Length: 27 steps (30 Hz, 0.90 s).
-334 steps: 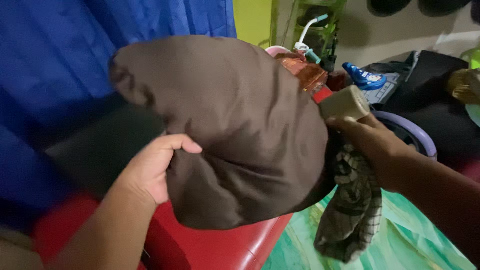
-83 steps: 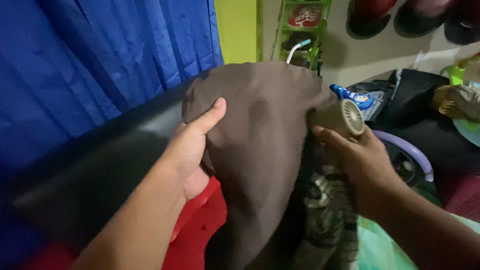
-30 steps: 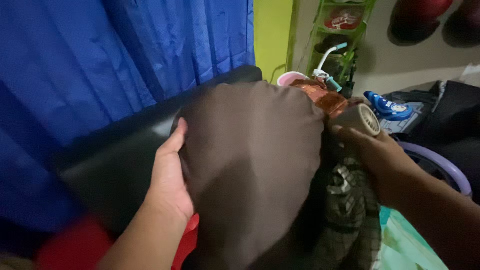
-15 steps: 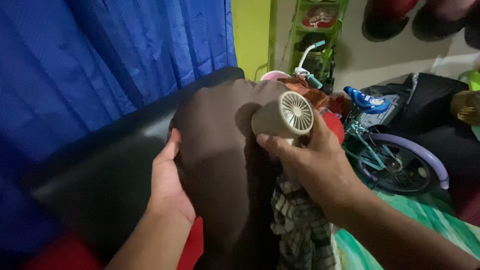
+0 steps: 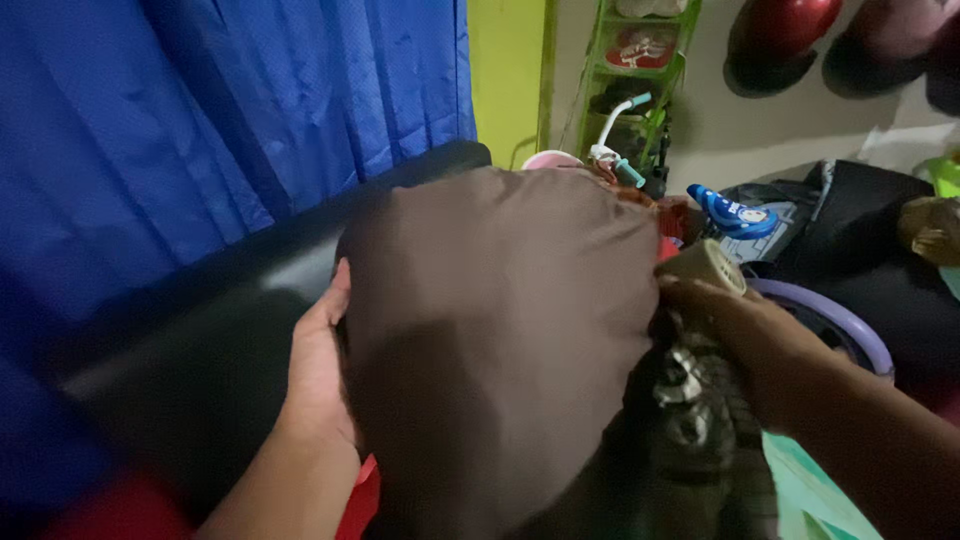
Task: The person uses a handheld fan and a cloth to clean a red sofa and two character pillows, wiping the surfaces and blowing air over the fabric.
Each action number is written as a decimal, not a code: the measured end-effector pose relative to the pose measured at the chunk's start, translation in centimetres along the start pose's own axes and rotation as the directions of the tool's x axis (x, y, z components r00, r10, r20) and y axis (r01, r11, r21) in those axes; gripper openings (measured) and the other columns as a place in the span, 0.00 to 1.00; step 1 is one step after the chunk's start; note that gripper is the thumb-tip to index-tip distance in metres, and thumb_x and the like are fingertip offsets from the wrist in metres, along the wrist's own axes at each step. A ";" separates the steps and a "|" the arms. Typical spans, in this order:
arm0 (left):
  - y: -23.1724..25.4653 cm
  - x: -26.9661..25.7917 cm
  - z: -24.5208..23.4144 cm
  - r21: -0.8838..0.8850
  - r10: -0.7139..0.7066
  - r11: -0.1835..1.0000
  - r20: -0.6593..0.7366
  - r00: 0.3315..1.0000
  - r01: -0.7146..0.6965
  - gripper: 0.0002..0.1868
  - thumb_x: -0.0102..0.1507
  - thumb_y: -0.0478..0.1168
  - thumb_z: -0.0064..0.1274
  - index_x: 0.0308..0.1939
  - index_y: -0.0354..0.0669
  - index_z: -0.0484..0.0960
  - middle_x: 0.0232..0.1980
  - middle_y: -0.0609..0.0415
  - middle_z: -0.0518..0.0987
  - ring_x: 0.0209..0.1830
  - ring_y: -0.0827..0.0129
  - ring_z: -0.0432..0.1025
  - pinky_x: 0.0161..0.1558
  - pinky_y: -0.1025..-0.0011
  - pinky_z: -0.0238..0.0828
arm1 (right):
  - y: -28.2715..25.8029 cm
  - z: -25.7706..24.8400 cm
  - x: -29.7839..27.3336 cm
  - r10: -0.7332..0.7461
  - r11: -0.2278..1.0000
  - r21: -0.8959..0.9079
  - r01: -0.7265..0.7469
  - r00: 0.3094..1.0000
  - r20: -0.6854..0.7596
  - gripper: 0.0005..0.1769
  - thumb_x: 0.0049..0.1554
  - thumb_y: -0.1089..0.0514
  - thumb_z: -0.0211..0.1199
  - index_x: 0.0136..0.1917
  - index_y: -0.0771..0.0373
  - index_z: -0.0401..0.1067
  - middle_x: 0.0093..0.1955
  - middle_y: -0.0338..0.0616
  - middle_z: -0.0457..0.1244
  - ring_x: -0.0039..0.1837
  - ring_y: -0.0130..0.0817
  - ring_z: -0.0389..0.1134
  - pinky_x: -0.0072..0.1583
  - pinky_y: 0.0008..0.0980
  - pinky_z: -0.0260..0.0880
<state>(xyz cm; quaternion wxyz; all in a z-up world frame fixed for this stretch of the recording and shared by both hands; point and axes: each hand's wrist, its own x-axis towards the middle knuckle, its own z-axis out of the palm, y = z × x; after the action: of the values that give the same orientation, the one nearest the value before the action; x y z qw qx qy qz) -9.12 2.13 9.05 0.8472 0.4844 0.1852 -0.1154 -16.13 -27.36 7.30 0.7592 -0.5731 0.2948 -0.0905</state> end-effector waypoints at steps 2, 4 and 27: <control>0.0 0.2 0.1 0.020 -0.039 0.999 0.030 0.999 0.038 0.36 0.59 0.68 0.47 0.63 0.52 0.79 0.67 0.47 0.77 0.65 0.52 0.70 0.65 0.50 0.62 | 0.3 0.0 0.1 0.009 1.000 0.004 -0.009 0.999 0.035 0.27 0.58 0.51 0.61 0.70 0.56 0.63 0.48 0.51 0.68 0.40 0.42 0.71 0.41 0.46 0.76; 0.0 0.3 -0.2 -0.046 -0.019 0.999 0.142 0.990 0.026 0.36 0.59 0.66 0.48 0.63 0.50 0.79 0.65 0.47 0.78 0.63 0.52 0.71 0.65 0.51 0.64 | 0.0 0.1 0.0 -0.011 1.000 0.005 0.011 0.999 0.051 0.27 0.58 0.51 0.60 0.69 0.56 0.64 0.47 0.51 0.68 0.38 0.41 0.70 0.40 0.45 0.76; -5.6 2.9 7.9 0.214 0.460 0.867 0.005 0.888 -0.450 0.16 0.65 0.45 0.50 0.55 0.46 0.80 0.55 0.52 0.83 0.53 0.67 0.77 0.57 0.64 0.71 | 1.8 5.6 -6.6 -0.134 0.863 -0.458 0.215 0.970 0.202 0.31 0.52 0.50 0.73 0.67 0.52 0.70 0.47 0.41 0.70 0.45 0.32 0.68 0.47 0.35 0.69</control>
<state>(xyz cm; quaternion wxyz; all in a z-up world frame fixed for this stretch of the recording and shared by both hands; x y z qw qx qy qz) -7.00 -7.57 7.09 0.7902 0.6033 0.0723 0.0799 -18.72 -19.08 8.88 0.6050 -0.7719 0.1917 -0.0367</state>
